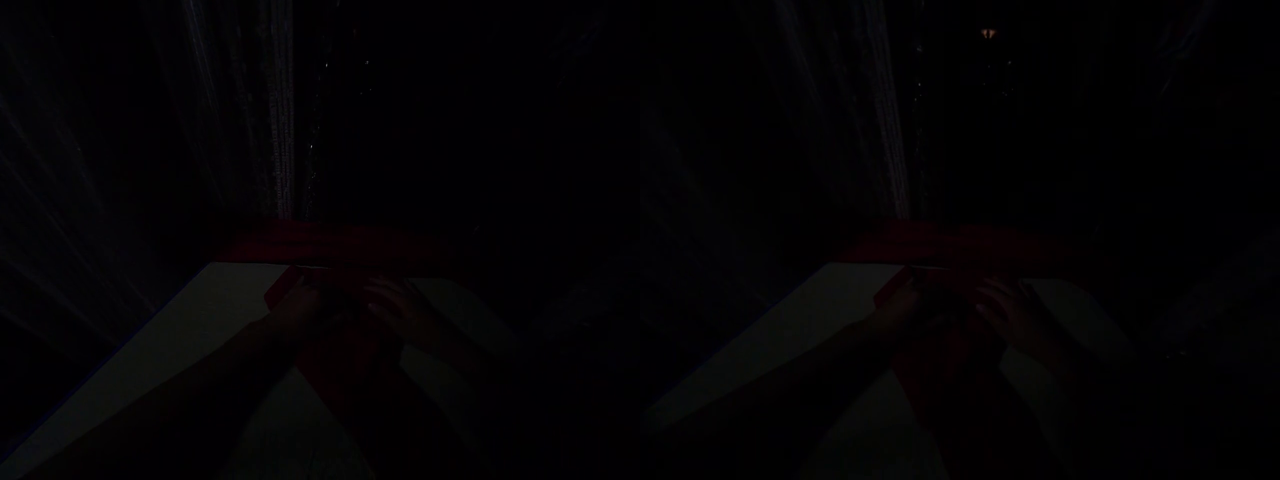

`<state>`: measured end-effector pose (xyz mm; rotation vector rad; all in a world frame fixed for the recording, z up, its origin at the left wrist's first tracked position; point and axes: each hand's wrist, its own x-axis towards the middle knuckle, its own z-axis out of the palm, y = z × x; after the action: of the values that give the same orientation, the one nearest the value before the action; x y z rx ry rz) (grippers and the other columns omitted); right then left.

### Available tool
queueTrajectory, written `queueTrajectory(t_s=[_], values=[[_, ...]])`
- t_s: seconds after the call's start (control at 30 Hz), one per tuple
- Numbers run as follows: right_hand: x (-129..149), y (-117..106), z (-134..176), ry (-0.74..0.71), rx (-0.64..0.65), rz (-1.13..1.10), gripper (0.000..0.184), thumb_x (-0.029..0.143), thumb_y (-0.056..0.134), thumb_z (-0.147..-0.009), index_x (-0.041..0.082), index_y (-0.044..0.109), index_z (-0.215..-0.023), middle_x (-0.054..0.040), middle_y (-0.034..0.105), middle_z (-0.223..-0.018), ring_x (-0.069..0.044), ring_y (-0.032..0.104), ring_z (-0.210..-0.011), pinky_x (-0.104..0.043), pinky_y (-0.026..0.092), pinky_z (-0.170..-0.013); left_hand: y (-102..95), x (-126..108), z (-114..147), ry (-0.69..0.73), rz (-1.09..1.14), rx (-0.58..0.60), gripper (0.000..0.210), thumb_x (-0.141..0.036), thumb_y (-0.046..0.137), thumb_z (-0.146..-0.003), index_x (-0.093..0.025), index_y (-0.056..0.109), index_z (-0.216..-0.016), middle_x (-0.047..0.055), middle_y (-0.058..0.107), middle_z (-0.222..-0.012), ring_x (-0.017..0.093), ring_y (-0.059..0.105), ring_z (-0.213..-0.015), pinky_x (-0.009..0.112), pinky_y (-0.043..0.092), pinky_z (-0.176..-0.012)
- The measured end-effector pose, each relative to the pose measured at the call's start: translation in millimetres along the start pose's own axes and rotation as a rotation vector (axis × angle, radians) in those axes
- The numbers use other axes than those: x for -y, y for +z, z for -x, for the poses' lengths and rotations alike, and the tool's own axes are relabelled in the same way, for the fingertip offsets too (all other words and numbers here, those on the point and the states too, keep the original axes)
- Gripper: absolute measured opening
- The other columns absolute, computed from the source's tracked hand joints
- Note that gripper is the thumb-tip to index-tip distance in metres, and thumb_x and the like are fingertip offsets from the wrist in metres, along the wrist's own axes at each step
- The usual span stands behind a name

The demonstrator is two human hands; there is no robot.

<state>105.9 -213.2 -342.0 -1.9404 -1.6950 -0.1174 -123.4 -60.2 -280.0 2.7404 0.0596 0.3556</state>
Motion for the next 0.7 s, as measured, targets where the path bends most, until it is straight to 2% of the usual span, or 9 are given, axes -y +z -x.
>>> queueTrajectory(t_s=[0.17,0.37,0.5,0.7], values=[[1.4,5.8,5.1,-0.051,-0.063,-0.004,0.046,0.059,0.045,-0.102,0.036,0.060,-0.139,0.0060,0.051,-0.154,-0.025,0.045,-0.147,-0.064,0.031,-0.123,4.7,-6.5,4.3,0.062,0.153,0.040,0.032,-0.033,0.051,-0.104,-0.022,0.073,-0.124,0.009,0.071,-0.133,0.023,0.070,-0.114,0.033,0.051,-0.095],[5.0,17.3,10.1,-0.132,-0.022,0.067,0.041,0.055,0.042,-0.106,0.041,0.060,-0.139,0.0072,0.056,-0.149,-0.025,0.052,-0.142,-0.065,0.023,-0.125,6.2,-4.8,6.3,-0.018,0.296,0.069,0.037,-0.047,0.054,-0.102,-0.024,0.070,-0.128,0.008,0.073,-0.128,0.024,0.071,-0.113,0.033,0.054,-0.092],[-1.6,21.3,11.6,-0.123,-0.065,0.103,0.034,0.056,0.047,-0.104,0.039,0.069,-0.124,0.0082,0.059,-0.146,-0.026,0.055,-0.138,-0.064,0.029,-0.123,5.2,-2.7,3.7,-0.064,0.292,0.084,0.040,-0.046,0.056,-0.101,-0.023,0.067,-0.131,0.008,0.072,-0.131,0.026,0.072,-0.111,0.034,0.055,-0.087],[-5.8,28.0,7.9,-0.160,-0.123,0.099,0.035,0.059,0.046,-0.103,0.042,0.068,-0.124,0.0080,0.063,-0.141,-0.028,0.060,-0.132,-0.069,0.037,-0.116,7.7,3.1,5.2,-0.105,0.294,0.099,0.044,-0.051,0.053,-0.101,-0.026,0.065,-0.136,0.007,0.074,-0.129,0.026,0.073,-0.110,0.036,0.056,-0.089]])
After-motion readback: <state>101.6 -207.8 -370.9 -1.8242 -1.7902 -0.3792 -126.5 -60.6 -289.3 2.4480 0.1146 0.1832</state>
